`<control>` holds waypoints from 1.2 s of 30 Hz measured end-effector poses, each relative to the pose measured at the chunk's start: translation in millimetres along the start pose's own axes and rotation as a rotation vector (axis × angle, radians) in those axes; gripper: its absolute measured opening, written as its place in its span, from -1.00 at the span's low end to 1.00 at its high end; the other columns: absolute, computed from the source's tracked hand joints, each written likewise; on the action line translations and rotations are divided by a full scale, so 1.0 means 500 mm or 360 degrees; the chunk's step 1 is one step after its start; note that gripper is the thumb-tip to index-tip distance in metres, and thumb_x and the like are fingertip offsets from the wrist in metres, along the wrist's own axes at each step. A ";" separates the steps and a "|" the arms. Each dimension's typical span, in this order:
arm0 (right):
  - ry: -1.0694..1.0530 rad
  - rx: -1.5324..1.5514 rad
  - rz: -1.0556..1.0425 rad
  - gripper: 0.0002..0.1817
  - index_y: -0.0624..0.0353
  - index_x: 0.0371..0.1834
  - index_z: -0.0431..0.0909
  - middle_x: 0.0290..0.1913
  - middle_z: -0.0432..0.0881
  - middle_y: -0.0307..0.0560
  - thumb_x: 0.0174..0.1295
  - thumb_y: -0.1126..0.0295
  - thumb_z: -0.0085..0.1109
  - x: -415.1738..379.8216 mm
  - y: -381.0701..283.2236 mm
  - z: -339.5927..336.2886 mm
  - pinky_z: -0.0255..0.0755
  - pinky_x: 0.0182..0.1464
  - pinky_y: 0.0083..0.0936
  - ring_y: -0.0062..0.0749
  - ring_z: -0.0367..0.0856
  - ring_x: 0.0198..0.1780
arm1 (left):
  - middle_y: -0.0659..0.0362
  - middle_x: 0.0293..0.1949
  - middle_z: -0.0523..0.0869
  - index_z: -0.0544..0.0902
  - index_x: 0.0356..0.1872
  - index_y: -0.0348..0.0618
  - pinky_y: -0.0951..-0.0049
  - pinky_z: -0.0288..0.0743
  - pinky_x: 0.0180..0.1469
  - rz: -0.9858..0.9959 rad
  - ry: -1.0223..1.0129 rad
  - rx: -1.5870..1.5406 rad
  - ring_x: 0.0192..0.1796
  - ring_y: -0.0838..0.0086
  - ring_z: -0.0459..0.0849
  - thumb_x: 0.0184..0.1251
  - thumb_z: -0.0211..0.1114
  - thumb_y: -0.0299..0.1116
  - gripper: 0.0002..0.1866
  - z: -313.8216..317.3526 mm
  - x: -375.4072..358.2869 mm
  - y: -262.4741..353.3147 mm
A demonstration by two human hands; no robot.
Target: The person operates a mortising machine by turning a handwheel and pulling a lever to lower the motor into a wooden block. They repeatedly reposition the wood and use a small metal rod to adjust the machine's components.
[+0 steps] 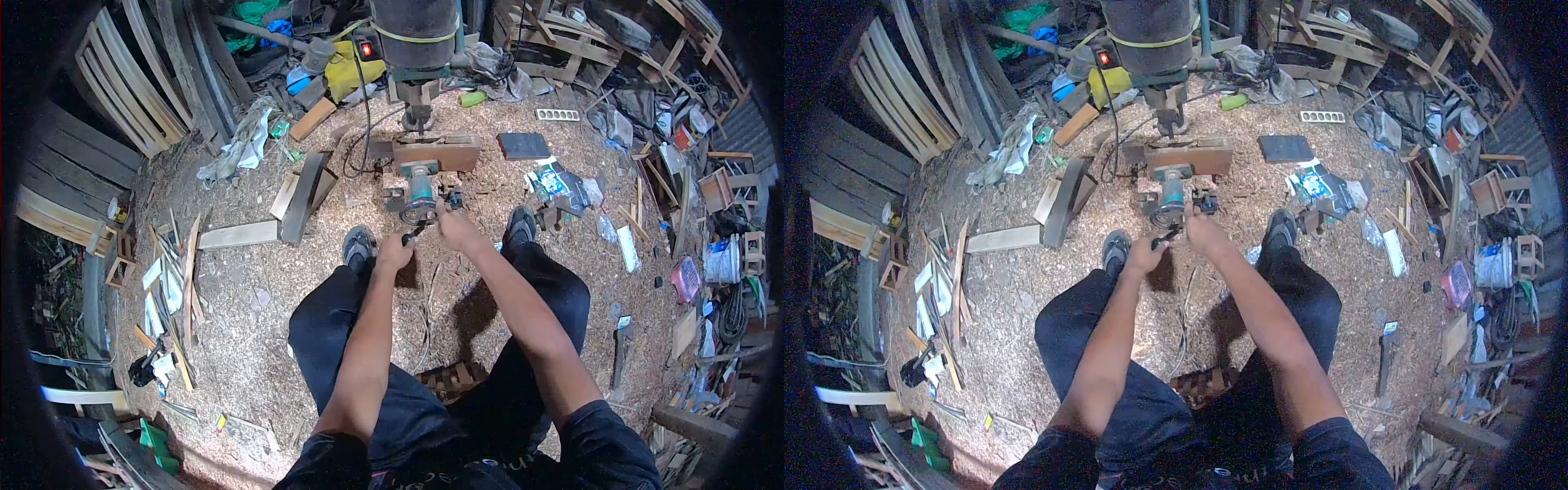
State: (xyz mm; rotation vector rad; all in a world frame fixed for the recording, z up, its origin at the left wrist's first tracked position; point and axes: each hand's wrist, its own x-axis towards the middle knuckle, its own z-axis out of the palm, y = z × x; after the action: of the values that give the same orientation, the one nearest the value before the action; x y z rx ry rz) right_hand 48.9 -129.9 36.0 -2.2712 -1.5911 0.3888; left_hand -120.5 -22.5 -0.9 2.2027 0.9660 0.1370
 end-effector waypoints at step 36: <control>0.0798 0.1478 0.1399 -0.48 0.34 -0.25 0.59 -0.31 0.64 -0.04 0.45 -0.02 0.05 0.135 0.259 0.293 0.50 -0.22 -0.39 -0.33 0.61 -0.29 | -0.07 -0.02 0.75 0.70 0.11 -0.04 0.23 0.55 0.11 -0.0126 -0.0086 -0.0164 0.01 0.07 0.74 0.18 0.48 -0.05 -0.50 -0.001 0.002 0.032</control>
State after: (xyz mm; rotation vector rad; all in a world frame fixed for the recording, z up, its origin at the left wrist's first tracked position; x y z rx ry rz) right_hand 121.5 -89.7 -153.4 -1.9054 -0.0253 0.5444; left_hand -110.6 -29.0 9.6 2.0610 0.9927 0.0876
